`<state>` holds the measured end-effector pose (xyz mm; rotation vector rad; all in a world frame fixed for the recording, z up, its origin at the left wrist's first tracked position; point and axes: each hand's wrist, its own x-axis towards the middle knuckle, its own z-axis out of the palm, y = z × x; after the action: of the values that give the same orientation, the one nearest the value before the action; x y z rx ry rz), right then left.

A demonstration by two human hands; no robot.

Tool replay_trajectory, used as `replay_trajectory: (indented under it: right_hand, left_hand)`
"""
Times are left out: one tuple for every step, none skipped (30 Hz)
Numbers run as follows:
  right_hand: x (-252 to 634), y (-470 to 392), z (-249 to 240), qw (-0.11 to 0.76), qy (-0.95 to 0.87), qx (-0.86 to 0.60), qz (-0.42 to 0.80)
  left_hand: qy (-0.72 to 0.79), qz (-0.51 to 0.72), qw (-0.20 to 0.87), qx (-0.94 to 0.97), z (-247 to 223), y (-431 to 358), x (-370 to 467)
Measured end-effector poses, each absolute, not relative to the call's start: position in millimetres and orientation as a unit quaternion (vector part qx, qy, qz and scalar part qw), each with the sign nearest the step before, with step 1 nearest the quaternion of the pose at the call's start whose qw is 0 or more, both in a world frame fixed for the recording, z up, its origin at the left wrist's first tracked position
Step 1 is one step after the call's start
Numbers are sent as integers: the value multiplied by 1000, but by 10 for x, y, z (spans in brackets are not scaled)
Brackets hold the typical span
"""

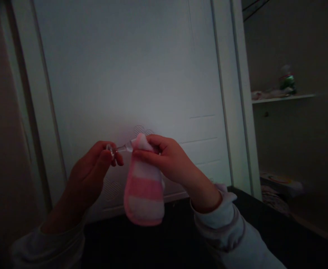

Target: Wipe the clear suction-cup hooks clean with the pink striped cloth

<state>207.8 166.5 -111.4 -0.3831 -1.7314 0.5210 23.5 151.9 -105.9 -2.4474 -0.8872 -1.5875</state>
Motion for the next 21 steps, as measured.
replay_trajectory:
  right_hand:
    - [2072, 1660, -1110, 604, -749, -167, 212]
    - [2067, 1655, -1106, 607, -750, -168, 202]
    - [2064, 1652, -1102, 609, -751, -168, 194]
    - [2063, 1650, -1100, 611, -750, -167, 190]
    - [2065, 1648, -1098, 613, -750, -165, 188]
    - [2070, 1647, -1097, 614, -749, -162, 188]
    - [2076, 1645, -1097, 616, -748, -160, 189]
    - [2083, 1642, -1097, 617, -747, -158, 188]
    - [2090, 1638, -1098, 618, -748, -157, 185]
    - [2095, 1634, -1098, 617, -749, -158, 181]
    - [2097, 1628, -1099, 616, -751, -160, 176]
    - [2095, 1621, -1098, 614, -754, -162, 170]
    - [2091, 1615, -1097, 612, -756, -163, 164]
    - [2084, 1609, -1095, 611, -757, -166, 161]
    - [2076, 1603, -1093, 610, -758, -167, 158]
    - [2068, 1599, -1090, 610, -759, -168, 156]
    - [2060, 1596, -1087, 610, -760, -167, 153]
    - [2055, 1595, -1084, 609, -761, -166, 149]
    - [2052, 1594, -1082, 609, -762, -166, 146]
    - [2050, 1594, -1080, 611, -762, -164, 141]
    - [2051, 1595, -1080, 613, -761, -163, 134]
  left_hand:
    - [-283, -527, 29, -801, -1051, 1528, 230]
    - [-272, -535, 11, -800, -1046, 1533, 229]
    - [-261, -541, -10, -800, -1045, 1533, 235]
    - [-250, -544, -33, -800, -1047, 1527, 248]
    - [-240, -545, -61, -801, -1054, 1517, 267]
    - [-230, -544, -91, -802, -1063, 1505, 289]
    - [-222, -544, -122, -800, -1073, 1490, 313]
    - [-214, -543, -150, -798, -1083, 1475, 336]
    - [-208, -545, -173, -794, -1089, 1459, 355]
    - [-204, -547, -192, -789, -1091, 1444, 369]
    - [-200, -549, -208, -784, -1087, 1430, 377]
    - [-198, -554, -224, -777, -1077, 1416, 379]
    - [-197, -556, -244, -770, -1061, 1404, 375]
    - [-197, -555, -267, -763, -1041, 1392, 367]
    - [-197, -553, -292, -755, -1020, 1382, 358]
    - [-197, -549, -316, -749, -999, 1374, 349]
    - [-197, -543, -336, -744, -980, 1367, 342]
    - [-201, -535, -351, -741, -965, 1362, 338]
    - [-203, -528, -363, -741, -954, 1359, 340]
    - [-206, -521, -374, -739, -949, 1358, 346]
    - [-208, -513, -383, -739, -948, 1359, 357]
